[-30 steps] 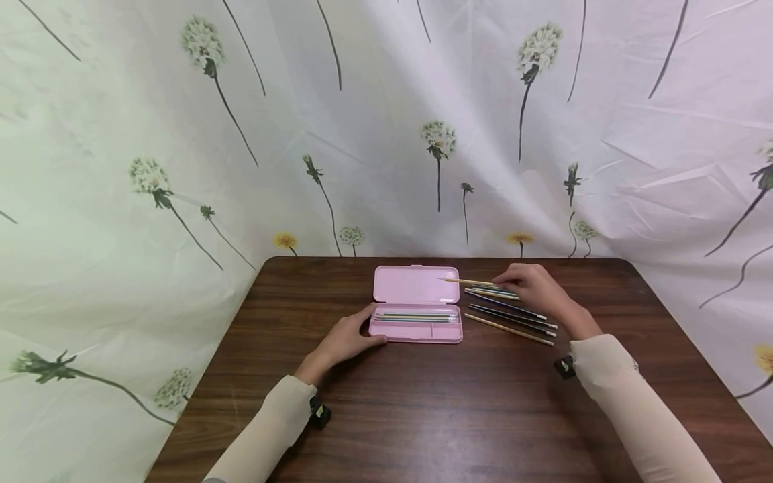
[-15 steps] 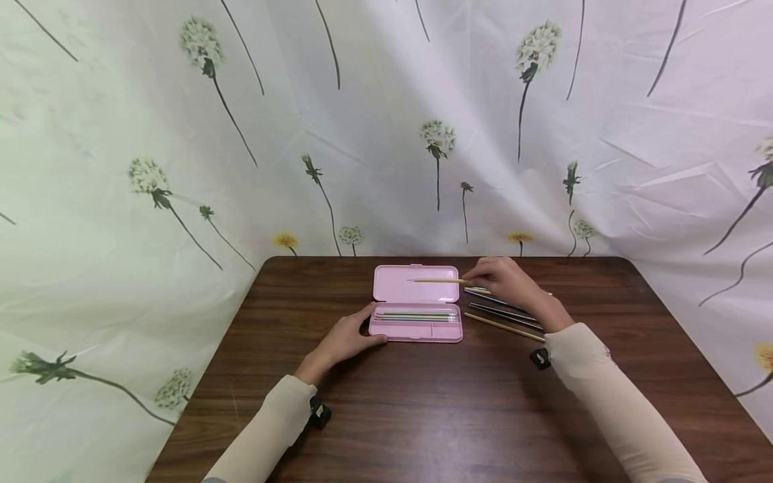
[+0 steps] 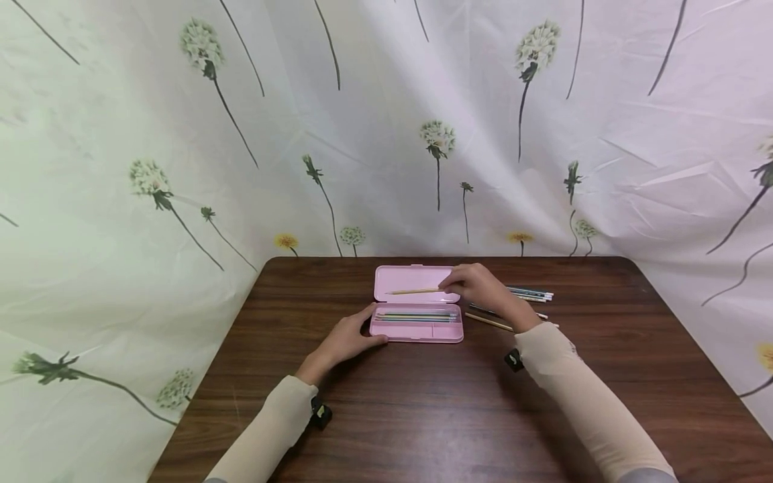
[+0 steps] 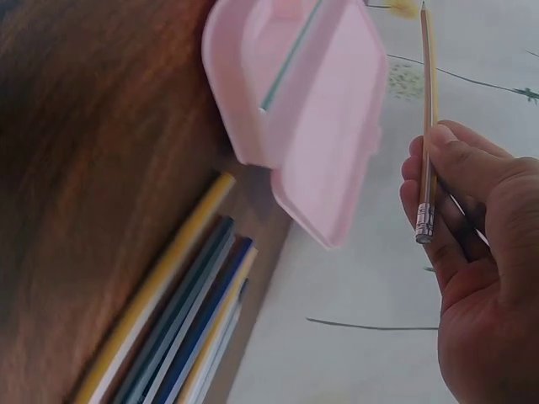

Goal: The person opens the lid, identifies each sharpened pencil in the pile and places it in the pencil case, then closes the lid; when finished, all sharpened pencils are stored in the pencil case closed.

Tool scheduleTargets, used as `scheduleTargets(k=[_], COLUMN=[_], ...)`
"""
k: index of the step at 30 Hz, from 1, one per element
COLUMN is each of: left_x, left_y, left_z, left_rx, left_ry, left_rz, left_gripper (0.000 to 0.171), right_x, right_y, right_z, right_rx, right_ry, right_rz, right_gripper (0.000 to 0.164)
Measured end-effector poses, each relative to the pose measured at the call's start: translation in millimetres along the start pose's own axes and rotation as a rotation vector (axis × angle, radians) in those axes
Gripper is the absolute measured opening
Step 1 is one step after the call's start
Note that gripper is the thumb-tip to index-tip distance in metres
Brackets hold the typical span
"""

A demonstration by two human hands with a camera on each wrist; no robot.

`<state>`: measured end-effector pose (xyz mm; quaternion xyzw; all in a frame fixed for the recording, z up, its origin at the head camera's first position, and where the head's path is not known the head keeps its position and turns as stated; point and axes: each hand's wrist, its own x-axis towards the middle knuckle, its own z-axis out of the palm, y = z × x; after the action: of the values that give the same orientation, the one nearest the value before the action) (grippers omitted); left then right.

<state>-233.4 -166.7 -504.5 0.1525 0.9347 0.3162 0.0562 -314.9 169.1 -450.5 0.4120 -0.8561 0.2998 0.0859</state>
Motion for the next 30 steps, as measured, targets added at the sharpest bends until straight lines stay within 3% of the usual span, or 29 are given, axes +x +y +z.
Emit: scheduleTargets(k=[18,30], left_x=[-0.6,0.4], left_y=[0.9,-0.6], left_z=[-0.8,0.1], left_rx=[-0.021,-0.001], left_ry=[0.002,0.004], left_rz=[-0.016,-0.014], left_gripper=[0.088,0.088], right_x=[-4.1,-5.0], right_y=[10.4,1.6], right_z=[50.5,59.3], right_rx=[-0.021,-0.212], right_ry=[-0.077,-0.135], right_rz=[0.136,0.102], right_gripper=[0.014,0.012])
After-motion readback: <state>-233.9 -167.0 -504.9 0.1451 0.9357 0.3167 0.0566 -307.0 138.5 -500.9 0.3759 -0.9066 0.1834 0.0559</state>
